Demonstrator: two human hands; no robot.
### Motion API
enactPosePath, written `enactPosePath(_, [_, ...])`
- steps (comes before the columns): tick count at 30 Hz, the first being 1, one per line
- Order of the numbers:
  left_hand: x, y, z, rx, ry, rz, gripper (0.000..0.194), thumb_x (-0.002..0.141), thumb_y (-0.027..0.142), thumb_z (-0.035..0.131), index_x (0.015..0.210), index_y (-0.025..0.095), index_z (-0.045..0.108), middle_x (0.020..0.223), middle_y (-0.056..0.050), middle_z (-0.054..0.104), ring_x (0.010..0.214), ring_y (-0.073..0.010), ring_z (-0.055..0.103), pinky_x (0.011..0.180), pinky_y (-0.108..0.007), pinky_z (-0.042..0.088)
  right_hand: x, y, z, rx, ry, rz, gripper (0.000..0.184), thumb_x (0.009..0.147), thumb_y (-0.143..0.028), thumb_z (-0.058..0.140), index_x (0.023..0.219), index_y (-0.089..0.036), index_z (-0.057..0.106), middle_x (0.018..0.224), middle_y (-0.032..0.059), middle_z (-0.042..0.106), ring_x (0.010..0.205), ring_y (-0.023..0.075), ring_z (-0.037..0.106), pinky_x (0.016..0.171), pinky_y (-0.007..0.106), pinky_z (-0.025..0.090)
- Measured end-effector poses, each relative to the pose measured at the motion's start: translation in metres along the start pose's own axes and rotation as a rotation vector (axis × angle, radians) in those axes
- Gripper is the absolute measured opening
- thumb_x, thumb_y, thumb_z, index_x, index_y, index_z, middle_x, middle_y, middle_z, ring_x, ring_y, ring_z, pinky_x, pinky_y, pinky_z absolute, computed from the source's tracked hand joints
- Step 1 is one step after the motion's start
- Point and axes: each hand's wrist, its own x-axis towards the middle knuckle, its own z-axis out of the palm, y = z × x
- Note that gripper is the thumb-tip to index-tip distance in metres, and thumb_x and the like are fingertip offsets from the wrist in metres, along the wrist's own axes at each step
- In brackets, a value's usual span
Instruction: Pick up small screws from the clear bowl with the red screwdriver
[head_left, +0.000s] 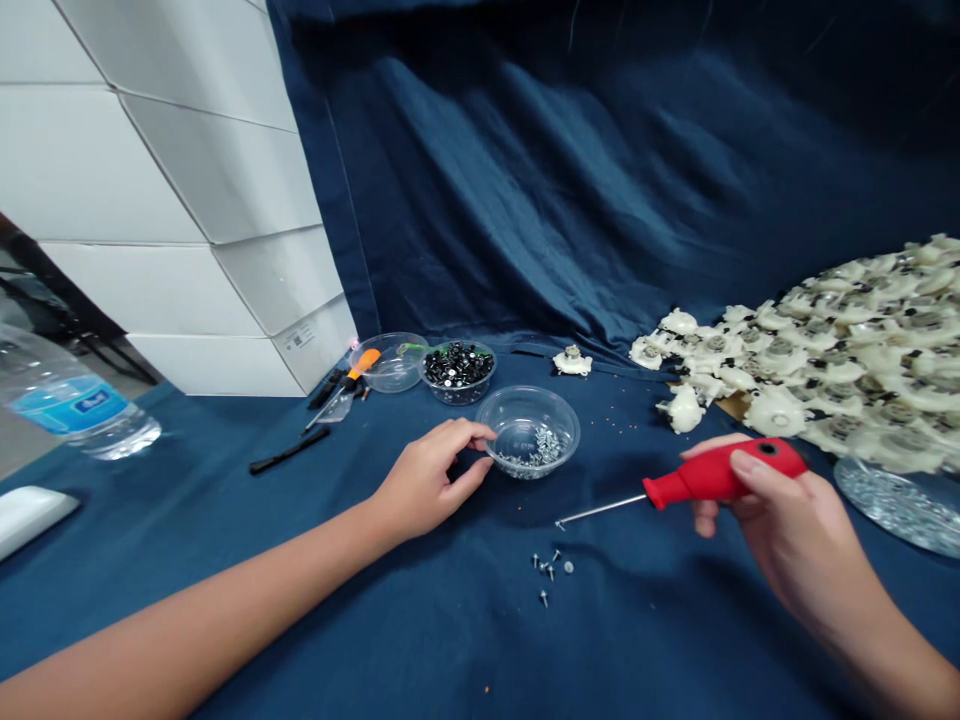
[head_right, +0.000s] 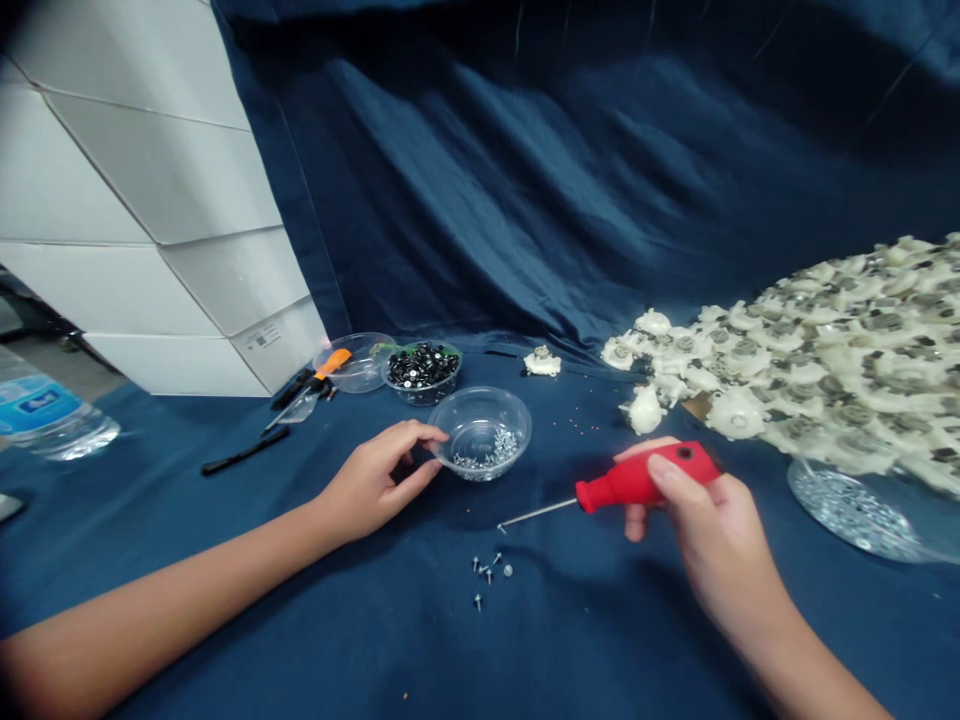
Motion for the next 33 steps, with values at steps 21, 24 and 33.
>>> enactPosePath(21, [0.0,-0.001,0.0,-0.003,-0.032,-0.008,0.026,0.106,0.027,0.062,0.131,0.025,0.065,0.11,-0.005,0.071,0.089,-0.0186,0.065,0.074,-0.03,0.053,-0.002,0.0,0.004,0.019,-0.06,0.07,0.032,0.098,-0.051,0.072,0.099,-0.02,0.08,0.061,0.0023,0.071,0.055,0.0207,0.063,0.064,0.032,0.052])
enactPosePath(24, [0.0,0.0,0.0,0.002,-0.037,-0.014,0.026,0.106,0.027,0.062,0.131,0.025,0.066,0.109,-0.005,0.071,0.088,-0.0189,0.065,0.074,-0.031,0.053,-0.005,-0.002,0.009,0.022,-0.079,0.088,0.035,0.096,-0.052,0.073,0.098,-0.018,0.08,0.06,0.0033,0.071,0.054,0.0212,0.063,0.062,0.033,0.053])
enactPosePath(33, [-0.001,-0.002,0.0,0.006,-0.046,-0.01,0.026,0.107,0.028,0.062,0.132,0.025,0.065,0.111,-0.005,0.071,0.088,-0.019,0.064,0.075,-0.032,0.053,-0.009,0.006,0.01,0.005,-0.143,0.06,0.035,0.098,-0.051,0.073,0.103,-0.017,0.079,0.062,0.0033,0.072,0.054,0.0217,0.065,0.062,0.034,0.053])
